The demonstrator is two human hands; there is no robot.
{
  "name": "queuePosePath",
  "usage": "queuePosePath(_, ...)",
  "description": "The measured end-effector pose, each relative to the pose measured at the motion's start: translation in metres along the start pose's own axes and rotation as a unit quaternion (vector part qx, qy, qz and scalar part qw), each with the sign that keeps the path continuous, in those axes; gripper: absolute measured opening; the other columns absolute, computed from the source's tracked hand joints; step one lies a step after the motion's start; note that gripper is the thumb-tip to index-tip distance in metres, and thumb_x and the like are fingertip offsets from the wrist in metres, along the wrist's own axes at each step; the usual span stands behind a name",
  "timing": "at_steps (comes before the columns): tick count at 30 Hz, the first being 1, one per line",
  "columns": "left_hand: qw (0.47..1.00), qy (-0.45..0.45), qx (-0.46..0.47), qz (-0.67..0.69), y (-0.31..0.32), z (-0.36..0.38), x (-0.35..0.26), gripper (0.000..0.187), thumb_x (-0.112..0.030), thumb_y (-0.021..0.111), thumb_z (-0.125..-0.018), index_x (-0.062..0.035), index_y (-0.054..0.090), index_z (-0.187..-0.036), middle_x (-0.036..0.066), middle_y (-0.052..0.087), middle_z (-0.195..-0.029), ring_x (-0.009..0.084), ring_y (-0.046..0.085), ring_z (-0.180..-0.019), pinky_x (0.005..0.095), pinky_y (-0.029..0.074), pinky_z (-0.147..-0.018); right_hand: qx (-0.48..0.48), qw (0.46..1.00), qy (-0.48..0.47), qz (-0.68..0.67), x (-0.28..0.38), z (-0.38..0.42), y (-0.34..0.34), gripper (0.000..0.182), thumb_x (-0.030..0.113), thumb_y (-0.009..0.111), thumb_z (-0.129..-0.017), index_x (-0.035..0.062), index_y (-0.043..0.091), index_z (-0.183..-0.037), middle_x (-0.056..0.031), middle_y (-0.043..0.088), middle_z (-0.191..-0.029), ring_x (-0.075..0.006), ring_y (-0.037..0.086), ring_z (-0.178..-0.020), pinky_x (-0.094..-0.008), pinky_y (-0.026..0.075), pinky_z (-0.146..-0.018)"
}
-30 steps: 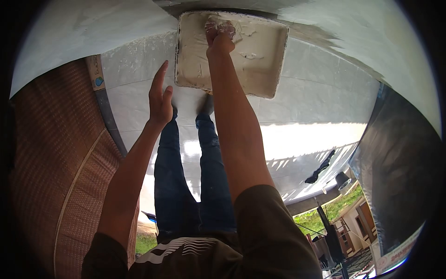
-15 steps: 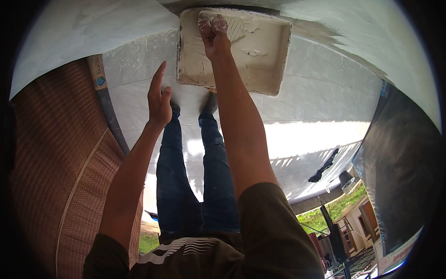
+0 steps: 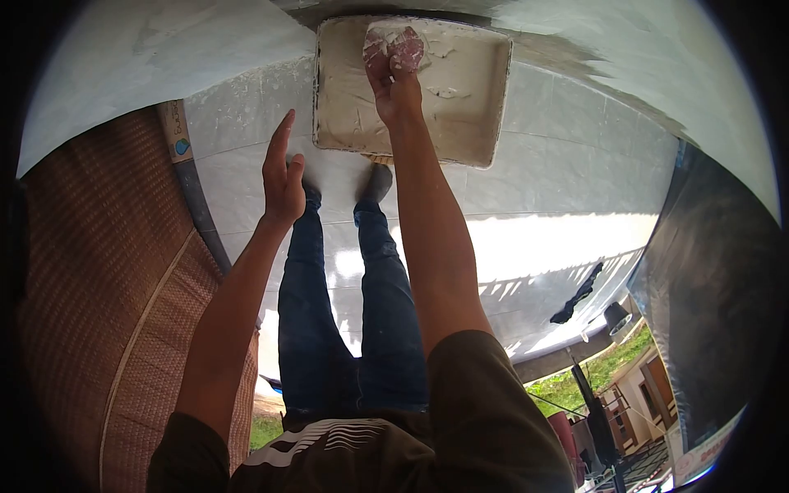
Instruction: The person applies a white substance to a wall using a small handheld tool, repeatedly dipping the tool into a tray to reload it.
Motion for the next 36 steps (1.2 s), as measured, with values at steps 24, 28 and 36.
queuePosePath(24,0.973,0.212,-0.089,-0.032,-0.116,-0.07,-0.283,0.063,-0.027,0.043,-0.096,0.0036,0.032,-0.15,0.023,0.037,-0.154,0.0371,0.034,-0.144,0.0436,0.026,-0.119,0.287,0.947,-0.08,0.122,0.167,0.283,0.158,0.026,0.017,0.053,-0.102,0.0084,0.056,-0.127,-0.0054,0.064,-0.124,-0.0211,0.065,-0.112,-0.0406,0.057,-0.094)
queuePosePath(28,0.953,0.278,-0.119,-0.031,-0.149,-0.079,-0.343,0.064,-0.028,0.043,-0.095,0.0038,0.032,-0.15,0.023,0.036,-0.154,0.0367,0.034,-0.144,0.0438,0.027,-0.119,0.339,0.93,-0.1,0.097,0.187,0.313,0.205,0.027,0.019,0.054,-0.102,0.0092,0.056,-0.128,-0.005,0.064,-0.125,-0.0202,0.065,-0.113,-0.0409,0.059,-0.093)
queuePosePath(36,0.921,0.363,-0.144,-0.006,-0.192,-0.082,-0.419,0.065,-0.028,0.04,-0.092,0.0042,0.034,-0.149,0.021,0.037,-0.154,0.0341,0.034,-0.144,0.0437,0.024,-0.12,0.369,0.908,-0.173,0.097,0.224,0.36,0.264,0.026,0.017,0.057,-0.101,0.0055,0.059,-0.124,-0.0073,0.067,-0.119,-0.0182,0.068,-0.104,-0.0362,0.062,-0.085)
Point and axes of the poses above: each hand's wrist, its own z-axis away from the middle knuckle, its own y-axis out of the palm, x = y × z, the point moved 8 cm from there along -z, towards the middle knuckle
